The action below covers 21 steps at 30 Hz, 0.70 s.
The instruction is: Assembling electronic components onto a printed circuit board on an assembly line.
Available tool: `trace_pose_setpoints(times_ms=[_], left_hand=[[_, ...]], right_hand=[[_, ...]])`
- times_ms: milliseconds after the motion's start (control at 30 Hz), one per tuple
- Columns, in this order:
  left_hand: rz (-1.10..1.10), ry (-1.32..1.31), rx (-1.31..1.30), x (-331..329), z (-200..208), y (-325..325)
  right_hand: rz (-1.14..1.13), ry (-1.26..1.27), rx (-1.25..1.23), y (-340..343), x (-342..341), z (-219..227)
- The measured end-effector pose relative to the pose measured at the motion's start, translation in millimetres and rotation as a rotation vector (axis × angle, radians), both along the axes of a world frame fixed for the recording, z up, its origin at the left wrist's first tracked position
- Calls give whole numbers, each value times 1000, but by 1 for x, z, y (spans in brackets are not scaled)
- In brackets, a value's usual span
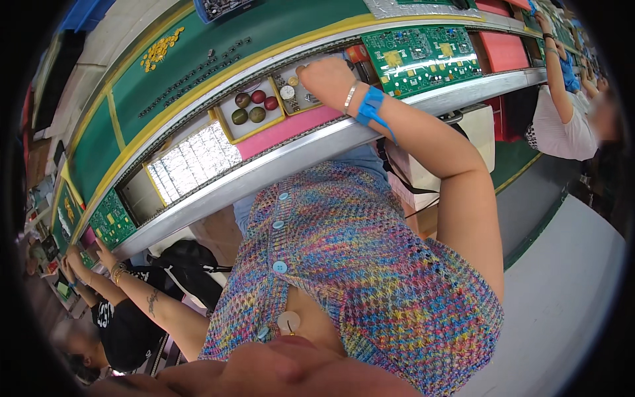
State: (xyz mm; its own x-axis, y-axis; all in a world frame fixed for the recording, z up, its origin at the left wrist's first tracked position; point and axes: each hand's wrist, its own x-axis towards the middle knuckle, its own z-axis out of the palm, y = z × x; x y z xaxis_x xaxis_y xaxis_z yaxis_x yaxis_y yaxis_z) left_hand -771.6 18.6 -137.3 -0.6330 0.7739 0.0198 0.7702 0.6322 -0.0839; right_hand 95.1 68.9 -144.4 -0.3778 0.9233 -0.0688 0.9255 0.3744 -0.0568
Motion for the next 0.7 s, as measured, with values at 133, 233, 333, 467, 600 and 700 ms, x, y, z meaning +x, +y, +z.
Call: trace_pose_setpoints(times_ms=[133,233,333,467,600,700], left_hand=[[48,-67,3,0,-16,6],[76,-104,23,-2,-24,3],[85,-147,46,4,-27,5],[46,-212,117,8,-22,-5],[-169,-263,209,29,16,-9],[-719,-432,382,126,93,46]], right_hand=[[89,-105,64,8,0,-9],[66,-85,-9,10,-7,-2],[93,-130,-19,12,-9,-2],[139,-119,97,13,-5,-16],[64,8,93,-2,-2,1],[-147,217,147,-37,22,51]])
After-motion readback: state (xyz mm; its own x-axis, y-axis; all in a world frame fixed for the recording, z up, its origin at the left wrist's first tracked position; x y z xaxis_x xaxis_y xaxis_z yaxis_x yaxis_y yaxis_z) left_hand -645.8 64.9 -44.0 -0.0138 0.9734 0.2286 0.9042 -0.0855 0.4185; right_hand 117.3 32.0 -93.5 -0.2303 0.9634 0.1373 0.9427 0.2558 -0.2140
